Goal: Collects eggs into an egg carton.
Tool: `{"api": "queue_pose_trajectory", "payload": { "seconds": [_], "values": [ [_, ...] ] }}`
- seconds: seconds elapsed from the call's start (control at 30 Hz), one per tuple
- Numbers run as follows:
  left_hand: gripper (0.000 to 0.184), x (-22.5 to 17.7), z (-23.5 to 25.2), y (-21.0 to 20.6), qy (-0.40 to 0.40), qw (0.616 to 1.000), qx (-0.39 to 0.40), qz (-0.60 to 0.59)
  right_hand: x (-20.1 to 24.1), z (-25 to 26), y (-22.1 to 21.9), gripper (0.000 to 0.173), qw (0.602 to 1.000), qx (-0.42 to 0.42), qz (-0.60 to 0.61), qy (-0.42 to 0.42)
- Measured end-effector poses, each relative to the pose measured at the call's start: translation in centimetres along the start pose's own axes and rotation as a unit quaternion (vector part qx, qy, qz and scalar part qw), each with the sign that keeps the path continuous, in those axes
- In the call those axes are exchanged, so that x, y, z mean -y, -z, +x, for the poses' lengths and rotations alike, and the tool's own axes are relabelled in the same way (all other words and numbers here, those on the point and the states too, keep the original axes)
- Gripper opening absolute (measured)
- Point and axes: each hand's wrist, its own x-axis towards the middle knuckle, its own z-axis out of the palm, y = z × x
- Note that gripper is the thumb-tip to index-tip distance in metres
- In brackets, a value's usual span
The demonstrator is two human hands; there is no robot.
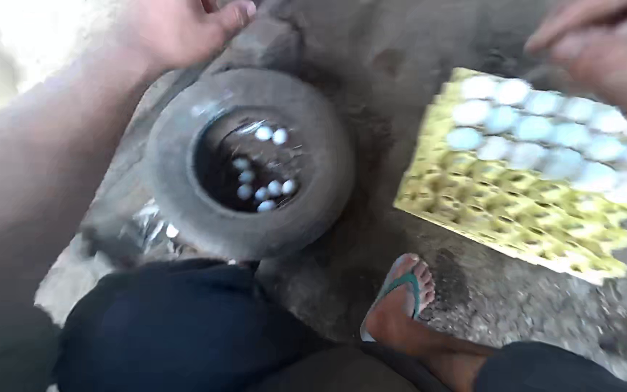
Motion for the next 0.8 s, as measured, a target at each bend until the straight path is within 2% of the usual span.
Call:
{"api": "queue_pose_trajectory", "payload": {
  "seconds": [0.07, 0.13, 0.23, 0.33, 0.43, 0.57, 0.63, 0.7, 0.8],
  "values": [
    [0.054, 8.8, -6.8, 0.2, 0.092, 0.995, -0.015, -0.029, 2.8, 4.7, -6.5, 0.029, 0.99, 0.097, -0.028, 0.095],
    [0.052, 16.5, -14.0, -1.1, 0.151, 0.986, -0.038, -0.058, 6.1, 9.5, -13.1, 0.022, 0.968, 0.219, -0.049, 0.114],
    [0.048, 24.1, -25.0, -5.2, 0.269, 0.953, -0.067, -0.125, 7.3, 14.7, -24.3, 0.014, 0.911, 0.407, -0.038, 0.055],
    [0.044, 28.4, -33.8, -10.6, 0.39, 0.901, -0.066, -0.177, 6.2, 18.5, -35.8, 0.021, 0.849, 0.526, -0.044, -0.022],
    [0.037, 31.2, -40.2, -16.6, 0.471, 0.857, -0.019, -0.209, 5.0, 19.8, -46.1, 0.029, 0.845, 0.527, -0.017, -0.086],
    [0.04, 32.2, -42.7, -23.7, 0.525, 0.816, 0.041, -0.239, 4.8, 20.3, -55.2, 0.042, 0.873, 0.437, 0.002, -0.217],
    [0.049, 32.3, -42.9, -26.4, 0.534, 0.803, 0.032, -0.264, 5.4, 20.6, -58.2, 0.054, 0.876, 0.388, -0.012, -0.287],
    [0.052, 32.5, -41.6, -28.5, 0.523, 0.81, 0.019, -0.265, 5.3, 21.2, -60.0, 0.058, 0.88, 0.329, -0.016, -0.343],
    [0.051, 32.6, -39.6, -29.3, 0.523, 0.813, 0.042, -0.252, 4.7, 21.6, -61.4, 0.063, 0.877, 0.322, -0.02, -0.357]
  ]
}}
